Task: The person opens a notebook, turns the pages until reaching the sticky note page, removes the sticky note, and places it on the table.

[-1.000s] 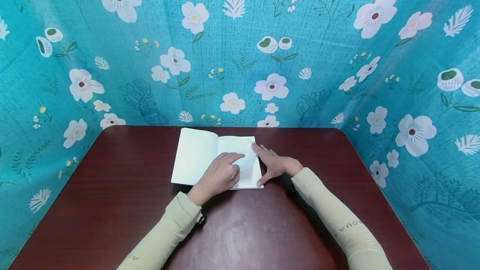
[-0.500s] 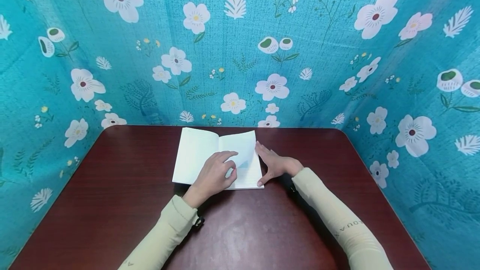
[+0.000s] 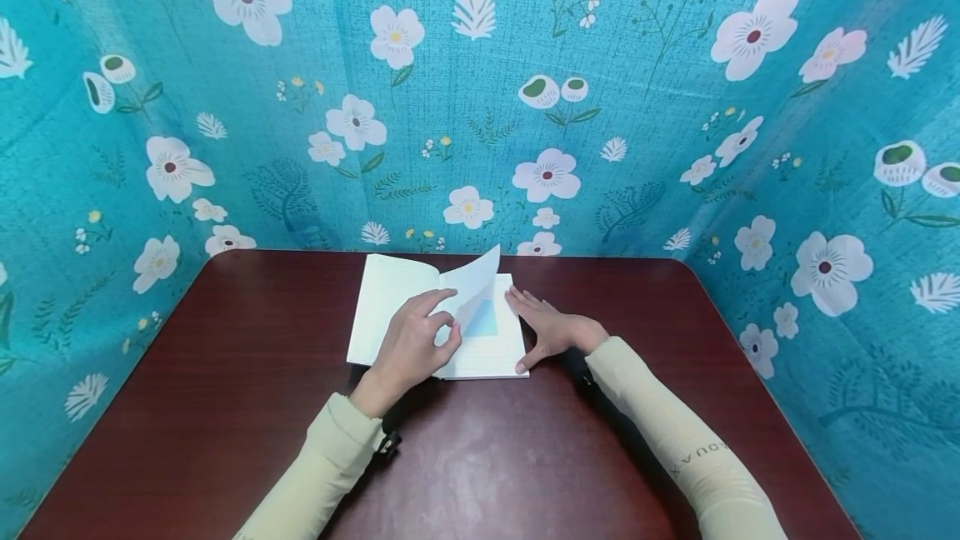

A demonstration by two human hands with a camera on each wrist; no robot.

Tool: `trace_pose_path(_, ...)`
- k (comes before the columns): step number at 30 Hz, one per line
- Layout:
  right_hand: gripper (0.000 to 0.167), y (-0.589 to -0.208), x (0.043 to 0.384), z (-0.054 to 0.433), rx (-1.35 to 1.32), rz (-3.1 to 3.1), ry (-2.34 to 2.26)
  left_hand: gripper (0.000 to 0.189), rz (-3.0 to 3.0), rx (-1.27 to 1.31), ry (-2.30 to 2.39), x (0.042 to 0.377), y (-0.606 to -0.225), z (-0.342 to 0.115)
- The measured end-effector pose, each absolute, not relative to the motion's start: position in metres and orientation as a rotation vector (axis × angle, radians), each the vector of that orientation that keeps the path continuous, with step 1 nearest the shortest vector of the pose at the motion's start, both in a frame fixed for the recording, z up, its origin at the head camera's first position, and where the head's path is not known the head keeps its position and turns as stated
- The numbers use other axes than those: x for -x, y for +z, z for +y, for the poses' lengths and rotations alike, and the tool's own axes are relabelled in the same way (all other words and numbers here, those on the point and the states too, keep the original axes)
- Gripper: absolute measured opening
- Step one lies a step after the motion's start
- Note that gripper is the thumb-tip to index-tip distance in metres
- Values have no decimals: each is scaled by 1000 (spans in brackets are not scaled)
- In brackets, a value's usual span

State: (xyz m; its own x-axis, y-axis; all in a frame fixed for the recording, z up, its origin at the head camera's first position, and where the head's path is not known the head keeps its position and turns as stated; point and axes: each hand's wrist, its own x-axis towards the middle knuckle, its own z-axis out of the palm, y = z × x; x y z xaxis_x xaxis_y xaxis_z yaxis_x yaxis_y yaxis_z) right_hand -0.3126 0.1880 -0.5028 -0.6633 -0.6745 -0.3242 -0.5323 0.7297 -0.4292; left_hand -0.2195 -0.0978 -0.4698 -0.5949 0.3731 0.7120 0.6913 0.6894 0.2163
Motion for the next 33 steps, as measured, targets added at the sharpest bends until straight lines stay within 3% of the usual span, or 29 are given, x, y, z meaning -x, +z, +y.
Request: trace_pose_path(33, 138, -503, 311, 188, 919, 2472, -414, 19, -2256, 596, -677, 191, -445, -141)
